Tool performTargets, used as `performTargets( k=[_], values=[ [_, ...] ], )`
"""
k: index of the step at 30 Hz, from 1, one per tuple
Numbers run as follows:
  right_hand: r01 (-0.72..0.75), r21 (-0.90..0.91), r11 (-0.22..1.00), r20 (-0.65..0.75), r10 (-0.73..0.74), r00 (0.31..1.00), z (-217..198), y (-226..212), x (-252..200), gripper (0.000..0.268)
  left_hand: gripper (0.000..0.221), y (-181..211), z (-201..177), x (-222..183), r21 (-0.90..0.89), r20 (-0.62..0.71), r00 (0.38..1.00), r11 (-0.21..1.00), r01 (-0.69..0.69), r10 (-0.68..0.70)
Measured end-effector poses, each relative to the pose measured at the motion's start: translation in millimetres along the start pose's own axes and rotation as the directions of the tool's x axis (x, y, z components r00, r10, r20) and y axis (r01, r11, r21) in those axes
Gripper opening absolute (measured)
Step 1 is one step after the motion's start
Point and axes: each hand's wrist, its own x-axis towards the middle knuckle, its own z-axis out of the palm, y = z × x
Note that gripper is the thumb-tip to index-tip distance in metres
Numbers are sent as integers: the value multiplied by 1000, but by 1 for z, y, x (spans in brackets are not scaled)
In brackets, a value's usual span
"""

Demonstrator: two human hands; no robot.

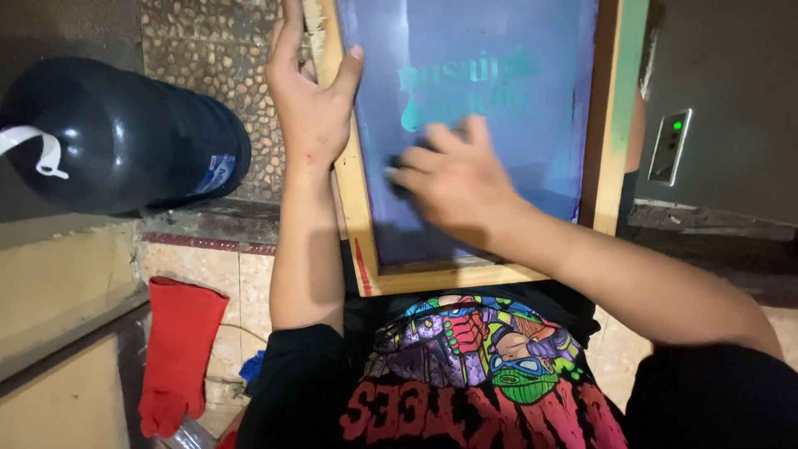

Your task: A person is scrubbing a screen printing frame with a sponge to clean off ink or emulsion residue.

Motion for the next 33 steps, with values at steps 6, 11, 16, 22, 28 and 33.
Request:
performTargets(
  k=[6, 11, 16, 22, 28, 33],
  values=[
    [-133, 90, 987, 244, 108, 964, -32, -9, -74, 18, 59, 17, 3, 4, -17, -3, 998, 998, -64, 64],
    [-77, -84, 993, 90, 84, 992, -19, 34, -33, 33, 51, 16, 10, 9, 82, -25, 990, 987, -137, 139],
    [-74, -112, 991, -47, 69, 997, -20, 37, -26, 21, 51, 9, 9, 7, 79, -3, 989, 986, -148, 149],
    [-51, -40, 998, 186, 58, 981, -23, 30, -49, 18, 45, 5, 6, 7, 71, 11, 978, 976, -207, 207],
    [-153, -62, 986, -23, 152, 988, -24, 44, -26, 18, 67, 5, 12, 6, 13, -2, 997, 997, -81, 81],
    [-100, -54, 994, 206, 109, 973, -22, 30, -77, 19, 68, -2, 8, 4, 42, 10, 997, 996, -76, 75]
  ],
)
